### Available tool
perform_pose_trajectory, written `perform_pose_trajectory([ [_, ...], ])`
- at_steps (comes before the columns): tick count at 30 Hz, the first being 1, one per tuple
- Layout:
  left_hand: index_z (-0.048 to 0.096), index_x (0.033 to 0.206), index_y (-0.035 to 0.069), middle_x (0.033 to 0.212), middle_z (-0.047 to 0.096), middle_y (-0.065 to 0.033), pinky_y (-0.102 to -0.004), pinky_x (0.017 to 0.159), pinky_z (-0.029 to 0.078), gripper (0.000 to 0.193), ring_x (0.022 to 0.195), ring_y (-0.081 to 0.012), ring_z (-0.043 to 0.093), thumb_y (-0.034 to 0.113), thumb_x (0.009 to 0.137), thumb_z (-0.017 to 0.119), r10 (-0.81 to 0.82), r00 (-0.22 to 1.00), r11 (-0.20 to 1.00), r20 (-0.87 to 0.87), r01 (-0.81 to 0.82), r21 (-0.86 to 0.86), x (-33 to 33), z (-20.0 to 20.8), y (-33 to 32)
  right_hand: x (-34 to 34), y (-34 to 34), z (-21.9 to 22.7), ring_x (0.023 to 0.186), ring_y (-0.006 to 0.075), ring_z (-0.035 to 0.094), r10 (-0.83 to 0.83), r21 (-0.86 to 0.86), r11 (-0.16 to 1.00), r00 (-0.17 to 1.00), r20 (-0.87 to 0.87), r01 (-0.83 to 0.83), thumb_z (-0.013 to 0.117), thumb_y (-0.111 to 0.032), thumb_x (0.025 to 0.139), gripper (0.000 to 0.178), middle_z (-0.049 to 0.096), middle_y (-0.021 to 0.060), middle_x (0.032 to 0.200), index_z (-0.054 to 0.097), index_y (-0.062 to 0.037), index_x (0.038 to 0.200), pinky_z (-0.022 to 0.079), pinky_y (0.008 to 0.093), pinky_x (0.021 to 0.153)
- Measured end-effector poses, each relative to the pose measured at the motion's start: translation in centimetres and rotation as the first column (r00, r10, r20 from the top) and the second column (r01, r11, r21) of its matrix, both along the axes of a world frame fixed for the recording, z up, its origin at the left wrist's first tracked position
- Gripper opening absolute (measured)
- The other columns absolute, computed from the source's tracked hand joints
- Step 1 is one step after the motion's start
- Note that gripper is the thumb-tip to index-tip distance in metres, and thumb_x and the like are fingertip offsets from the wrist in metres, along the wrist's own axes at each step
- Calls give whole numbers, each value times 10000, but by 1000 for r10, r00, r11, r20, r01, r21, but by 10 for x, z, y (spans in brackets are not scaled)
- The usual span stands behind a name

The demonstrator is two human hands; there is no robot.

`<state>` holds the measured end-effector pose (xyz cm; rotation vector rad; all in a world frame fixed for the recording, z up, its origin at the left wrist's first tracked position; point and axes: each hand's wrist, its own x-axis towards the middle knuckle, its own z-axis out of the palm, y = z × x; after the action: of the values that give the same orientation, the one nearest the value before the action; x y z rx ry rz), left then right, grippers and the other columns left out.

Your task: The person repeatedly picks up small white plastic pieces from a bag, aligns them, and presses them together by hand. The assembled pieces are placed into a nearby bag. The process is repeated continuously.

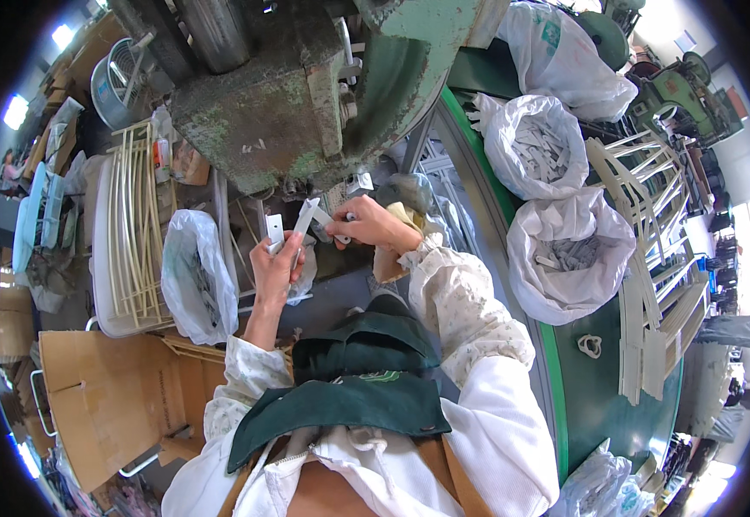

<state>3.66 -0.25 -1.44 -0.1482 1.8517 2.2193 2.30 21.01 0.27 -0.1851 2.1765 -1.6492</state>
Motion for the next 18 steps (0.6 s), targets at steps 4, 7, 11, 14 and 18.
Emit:
perform_pose_trajectory([
  [4,607,891,-27,583,568,-48,-198,345,297,212,385,-68,447,166,851,684,5,999,1000,33,-6,30,0,-6,-6,11,-5,8,473,29,411,-1,-55,998,997,81,5,613,-187,889,223,634,10,625,677,25,860,325,205,430],
  [7,612,890,-23,589,571,-47,-197,346,302,211,383,-70,448,169,849,687,-2,999,999,33,0,44,-1,-4,-5,13,-2,6,457,36,398,4,-73,997,995,103,4,605,-194,904,233,619,8,607,672,28,886,317,202,425],
  [11,604,926,-24,600,567,-49,-200,349,290,222,380,-71,436,169,848,680,-1,998,1000,55,0,16,0,0,-6,13,-1,8,466,35,407,-4,-107,994,992,125,18,606,-194,908,236,597,1,606,672,31,883,312,195,427],
  [14,606,909,-24,596,570,-53,-201,349,299,214,380,-74,441,166,847,683,1,998,1000,60,-3,30,2,0,-7,14,-1,6,477,33,427,4,-140,990,988,152,18,603,-192,910,236,593,7,618,674,31,875,312,187,430],
  [18,605,898,-23,596,576,-60,-202,346,308,199,386,-78,452,154,848,683,-1,997,999,73,-2,39,0,-3,-10,13,-3,0,478,33,434,13,-139,990,993,121,4,608,-203,908,241,602,10,622,674,27,882,316,189,431],
])
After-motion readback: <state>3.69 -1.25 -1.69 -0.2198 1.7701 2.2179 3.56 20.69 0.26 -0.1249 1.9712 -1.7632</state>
